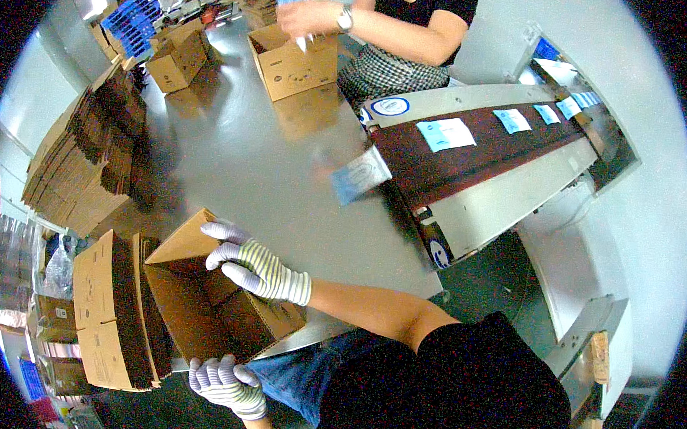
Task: The person picks up blue packets from a conveyor belt and places them into a cardboard box, then moves the filled box to a stack on the table.
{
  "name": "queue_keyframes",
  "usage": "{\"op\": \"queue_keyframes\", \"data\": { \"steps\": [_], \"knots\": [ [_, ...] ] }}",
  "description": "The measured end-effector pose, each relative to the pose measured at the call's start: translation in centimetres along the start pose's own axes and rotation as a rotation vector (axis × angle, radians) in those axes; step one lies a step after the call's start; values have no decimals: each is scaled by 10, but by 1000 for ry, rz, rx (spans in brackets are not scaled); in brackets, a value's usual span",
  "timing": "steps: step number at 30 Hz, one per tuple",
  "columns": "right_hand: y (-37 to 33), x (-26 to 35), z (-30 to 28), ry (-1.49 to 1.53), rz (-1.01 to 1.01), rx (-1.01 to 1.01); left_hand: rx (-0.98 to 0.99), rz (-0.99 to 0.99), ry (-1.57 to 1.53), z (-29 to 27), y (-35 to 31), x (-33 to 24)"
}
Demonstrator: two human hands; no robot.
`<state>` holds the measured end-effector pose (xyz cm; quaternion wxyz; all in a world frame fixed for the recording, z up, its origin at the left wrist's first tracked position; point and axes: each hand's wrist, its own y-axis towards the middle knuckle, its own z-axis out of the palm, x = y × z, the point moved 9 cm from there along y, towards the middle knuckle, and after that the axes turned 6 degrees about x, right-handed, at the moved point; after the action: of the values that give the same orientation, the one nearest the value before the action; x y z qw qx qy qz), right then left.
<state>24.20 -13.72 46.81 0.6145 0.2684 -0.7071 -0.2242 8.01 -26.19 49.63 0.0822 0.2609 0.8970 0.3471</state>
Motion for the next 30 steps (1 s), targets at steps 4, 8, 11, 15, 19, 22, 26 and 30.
{"op": "queue_keyframes", "data": {
  "steps": [4, 8, 11, 15, 19, 22, 26, 30],
  "knots": [
    [1, -1, 1, 24, -3, -4, 15, 0, -22, -1, 1, 1],
    [7, -10, 8, 109, -8, -7, 125, 15, -34, 7, 2, 5],
    [12, -14, 13, 168, -17, -3, 178, 28, -8, 3, 12, 6],
    [17, -16, 19, 169, -35, -8, 256, 40, -77, -2, 25, 9],
    [17, -19, 18, 187, -25, -4, 261, 93, 68, -10, 37, 1],
    [17, -18, 17, 177, -28, 0, 256, 42, -98, 4, 20, 16],
    [17, -18, 19, 166, -27, 4, 209, 42, -62, 7, 16, 19],
    [16, -18, 18, 139, -33, 30, 188, 45, -41, 6, 17, 15]
  ]
}}
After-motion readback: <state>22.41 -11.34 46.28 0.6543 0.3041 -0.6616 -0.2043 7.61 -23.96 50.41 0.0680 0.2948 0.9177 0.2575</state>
